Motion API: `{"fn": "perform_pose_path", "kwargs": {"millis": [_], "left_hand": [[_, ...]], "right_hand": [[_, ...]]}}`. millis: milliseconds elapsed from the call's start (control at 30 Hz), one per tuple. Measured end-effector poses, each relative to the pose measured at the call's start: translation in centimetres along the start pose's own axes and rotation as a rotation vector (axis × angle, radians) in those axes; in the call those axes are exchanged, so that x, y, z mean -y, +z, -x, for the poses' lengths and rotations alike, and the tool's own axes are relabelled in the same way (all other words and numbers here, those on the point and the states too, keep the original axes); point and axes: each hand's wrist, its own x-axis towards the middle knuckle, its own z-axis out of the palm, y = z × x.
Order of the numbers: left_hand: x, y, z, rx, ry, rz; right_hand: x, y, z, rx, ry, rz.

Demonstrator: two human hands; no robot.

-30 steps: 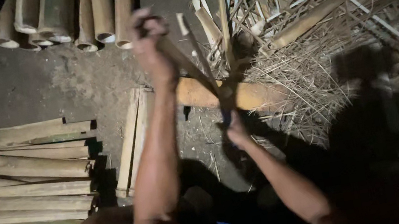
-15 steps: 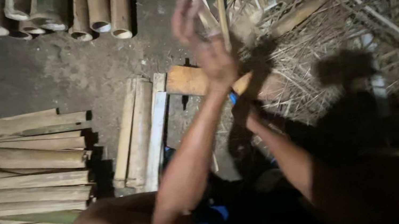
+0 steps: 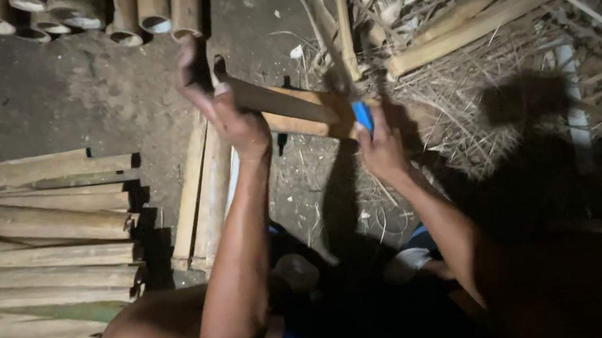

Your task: The person sits on the ground and repeatedly splits bamboo poles into thin strips using a knife and a wooden block. The person holds each pole, positions it on the block, and drives the knife through to create strips, then sets the finished pieces aside.

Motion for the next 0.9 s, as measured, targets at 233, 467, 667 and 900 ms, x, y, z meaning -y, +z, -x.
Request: {"fn": "perform_pose_path", "kwargs": {"millis": [233,467,667,900], "left_hand": [[-0.4,5.4,1.1,0.050,0.083,-0.118],[-1.0,7.2,0.9,0.067,0.138,0.013],[-0.8,6.4,1.1,0.063,0.082,0.010],[-0.8,2.7,0.9,0.007,-0.192,0.116]], "right_hand": [[-1.9,3.0,2.4,-0.228,-0.058,-0.015],[-8.7,5.5,2.3,-0.037,0.080,0.160],[-9.5,7.0,2.8,0.038,0.170,0.302],[-13.6,3.5,3.1,0.045,0.406,0.427]]}}
